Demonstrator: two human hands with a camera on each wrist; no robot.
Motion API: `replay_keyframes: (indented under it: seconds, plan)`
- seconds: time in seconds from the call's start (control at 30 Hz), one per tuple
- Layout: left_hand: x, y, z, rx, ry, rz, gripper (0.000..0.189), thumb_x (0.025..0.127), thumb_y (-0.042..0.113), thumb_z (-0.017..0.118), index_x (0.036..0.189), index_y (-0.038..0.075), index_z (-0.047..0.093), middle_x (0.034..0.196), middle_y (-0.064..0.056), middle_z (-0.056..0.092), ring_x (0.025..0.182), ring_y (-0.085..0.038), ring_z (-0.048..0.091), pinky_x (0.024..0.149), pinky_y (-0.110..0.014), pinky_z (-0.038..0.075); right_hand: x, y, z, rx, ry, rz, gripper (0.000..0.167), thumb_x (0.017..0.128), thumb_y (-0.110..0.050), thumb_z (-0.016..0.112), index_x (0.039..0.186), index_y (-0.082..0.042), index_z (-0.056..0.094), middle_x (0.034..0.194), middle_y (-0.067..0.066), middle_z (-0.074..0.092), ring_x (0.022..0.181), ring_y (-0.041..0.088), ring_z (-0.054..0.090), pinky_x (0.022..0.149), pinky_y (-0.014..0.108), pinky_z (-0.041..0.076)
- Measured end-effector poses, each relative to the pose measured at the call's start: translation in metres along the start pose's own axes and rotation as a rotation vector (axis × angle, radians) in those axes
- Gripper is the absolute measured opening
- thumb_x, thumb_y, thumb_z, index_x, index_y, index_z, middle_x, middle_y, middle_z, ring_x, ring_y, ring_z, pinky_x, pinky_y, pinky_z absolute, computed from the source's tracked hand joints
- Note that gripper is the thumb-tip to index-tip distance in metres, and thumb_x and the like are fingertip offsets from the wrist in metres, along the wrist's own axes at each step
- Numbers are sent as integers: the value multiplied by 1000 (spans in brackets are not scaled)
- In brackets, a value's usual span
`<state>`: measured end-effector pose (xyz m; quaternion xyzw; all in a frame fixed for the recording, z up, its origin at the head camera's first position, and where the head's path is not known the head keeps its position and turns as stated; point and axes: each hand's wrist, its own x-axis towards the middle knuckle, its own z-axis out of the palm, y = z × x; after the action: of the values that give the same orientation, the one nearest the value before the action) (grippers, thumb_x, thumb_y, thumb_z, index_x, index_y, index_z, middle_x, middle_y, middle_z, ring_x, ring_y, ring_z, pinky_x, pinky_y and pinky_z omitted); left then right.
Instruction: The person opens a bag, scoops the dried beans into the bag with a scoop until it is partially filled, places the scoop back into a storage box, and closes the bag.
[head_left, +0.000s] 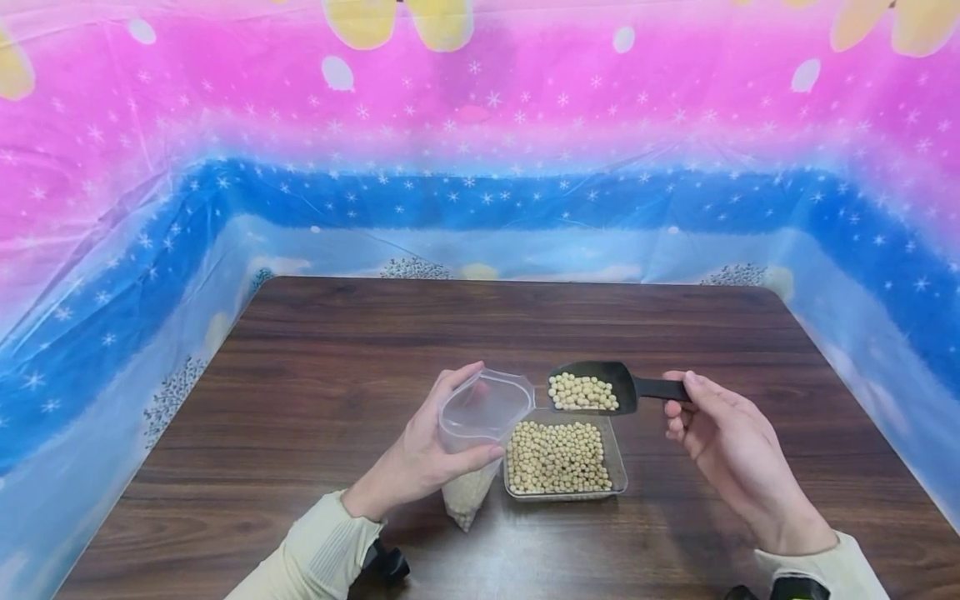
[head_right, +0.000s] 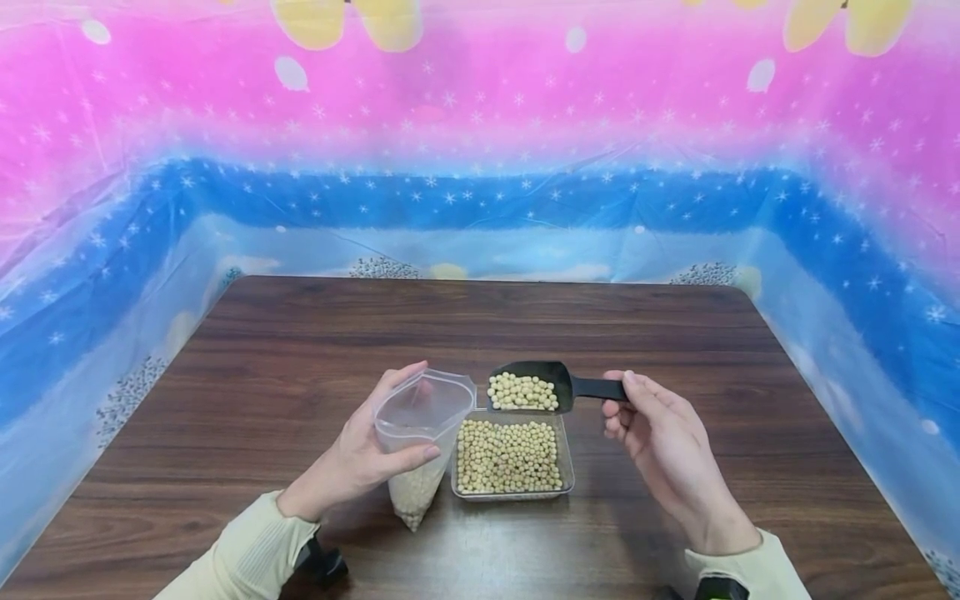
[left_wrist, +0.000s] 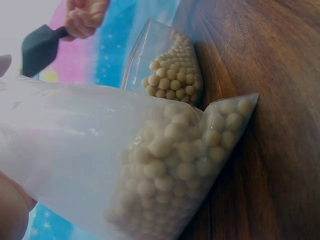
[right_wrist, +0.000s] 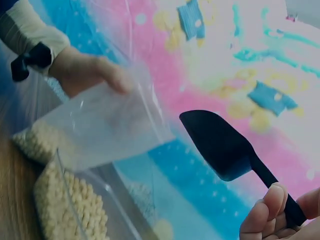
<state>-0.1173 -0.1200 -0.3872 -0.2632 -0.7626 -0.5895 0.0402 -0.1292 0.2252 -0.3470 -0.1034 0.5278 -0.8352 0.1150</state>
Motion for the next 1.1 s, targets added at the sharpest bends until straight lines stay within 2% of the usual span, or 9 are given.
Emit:
replay_keyframes:
  seconds: [0.13,0.23,0.43,0.57,0.73,0.87,1.0,1.1]
  plan:
    - [0,0,0,4,3,-3,81,81,15,80,147,28,34,129,-3,46,109,-23,56,86,-37,54,0,-6,15,17,-62,-40,30,106,-17,40,118,3,59,89,5,59,80,11,57,69,21,51]
    - [0,0,0,9,3,-4,81,81,15,80,147,29,34,129,-2,46,108,-23,55,86,-37,54,0,-8,28,-17,-79,-59,31,106,-17,39,119,3,59,89,5,61,80,12,58,71,22,51]
    - [0,-2,1,21,0,-7,81,82,17,80,147,26,33,130,-1,46,108,-23,56,86,-36,54,-1,-6,50,-146,-46,-94,31,106,-18,41,122,2,59,89,3,66,80,12,61,74,25,53]
    - [1,-1,1,40,3,10,82,81,18,81,147,26,34,131,0,46,114,-21,53,95,-38,49,-3,-6,59,-237,-28,-119,30,105,-19,44,122,1,58,89,4,66,80,12,63,77,27,54]
    - [1,-1,1,61,4,35,82,80,18,81,147,27,33,131,3,46,122,-18,48,103,-43,42,-4,-7,65,-305,-32,-153,29,104,-17,46,123,2,57,88,7,67,80,14,64,78,27,54]
    - [1,-2,1,65,4,46,82,81,18,81,147,26,33,131,3,47,124,-18,48,106,-44,40,-4,-8,65,-371,-44,-168,28,104,-15,46,124,2,56,88,7,67,80,15,65,78,26,54]
    - [1,-2,1,49,0,47,82,81,16,80,147,25,33,131,2,47,125,-18,48,106,-43,40,-5,-8,65,-459,-39,-191,28,104,-15,46,124,3,56,89,10,67,81,16,65,77,27,55]
    - [1,-3,1,49,2,43,82,81,16,81,147,26,33,131,2,47,125,-18,47,106,-42,40,-6,-8,67,-566,-28,-228,27,104,-15,46,123,2,57,89,13,67,80,18,66,76,29,56]
